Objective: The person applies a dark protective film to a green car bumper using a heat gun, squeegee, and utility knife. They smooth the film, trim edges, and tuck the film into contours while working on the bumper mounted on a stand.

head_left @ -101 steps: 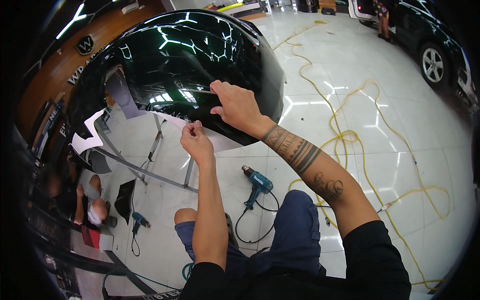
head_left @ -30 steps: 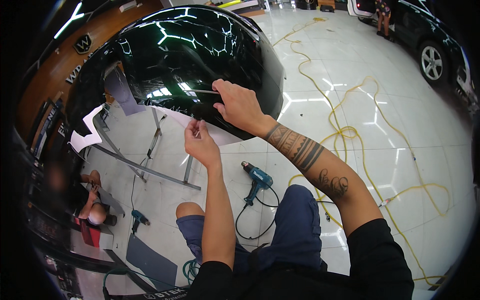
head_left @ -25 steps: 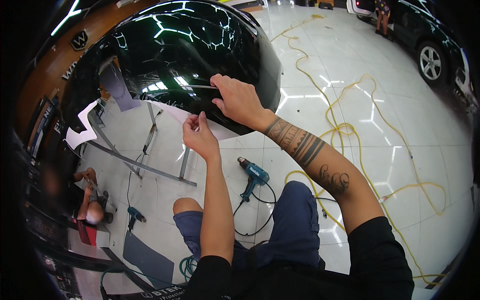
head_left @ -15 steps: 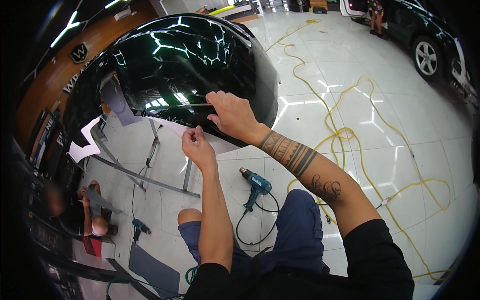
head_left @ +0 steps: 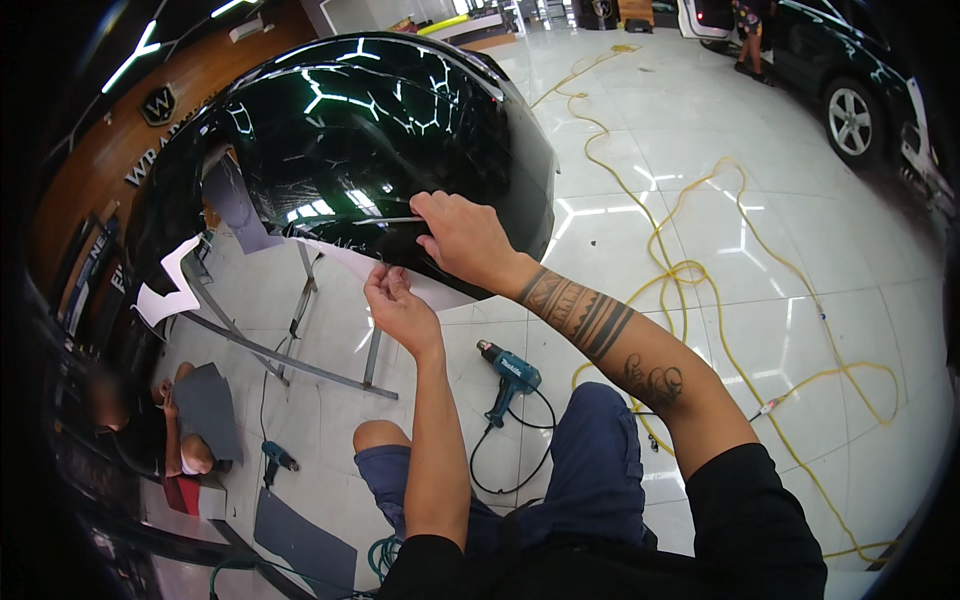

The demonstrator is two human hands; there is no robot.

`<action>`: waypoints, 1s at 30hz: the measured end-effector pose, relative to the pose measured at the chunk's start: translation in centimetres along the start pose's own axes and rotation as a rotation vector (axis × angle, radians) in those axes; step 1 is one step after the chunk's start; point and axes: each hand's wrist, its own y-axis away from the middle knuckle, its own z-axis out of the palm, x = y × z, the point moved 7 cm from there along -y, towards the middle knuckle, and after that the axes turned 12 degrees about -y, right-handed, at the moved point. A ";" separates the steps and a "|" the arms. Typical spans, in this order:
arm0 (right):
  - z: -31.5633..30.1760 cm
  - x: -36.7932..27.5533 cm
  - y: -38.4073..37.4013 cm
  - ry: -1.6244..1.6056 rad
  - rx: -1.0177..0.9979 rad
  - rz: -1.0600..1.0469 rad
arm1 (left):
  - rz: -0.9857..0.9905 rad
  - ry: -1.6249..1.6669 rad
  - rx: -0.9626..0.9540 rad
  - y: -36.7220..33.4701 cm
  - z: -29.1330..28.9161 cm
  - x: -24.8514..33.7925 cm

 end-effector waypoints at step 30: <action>-0.4 -0.5 -0.2 0.019 -0.030 -0.058 | 0.151 -0.316 0.032 -0.6 -0.3 3.5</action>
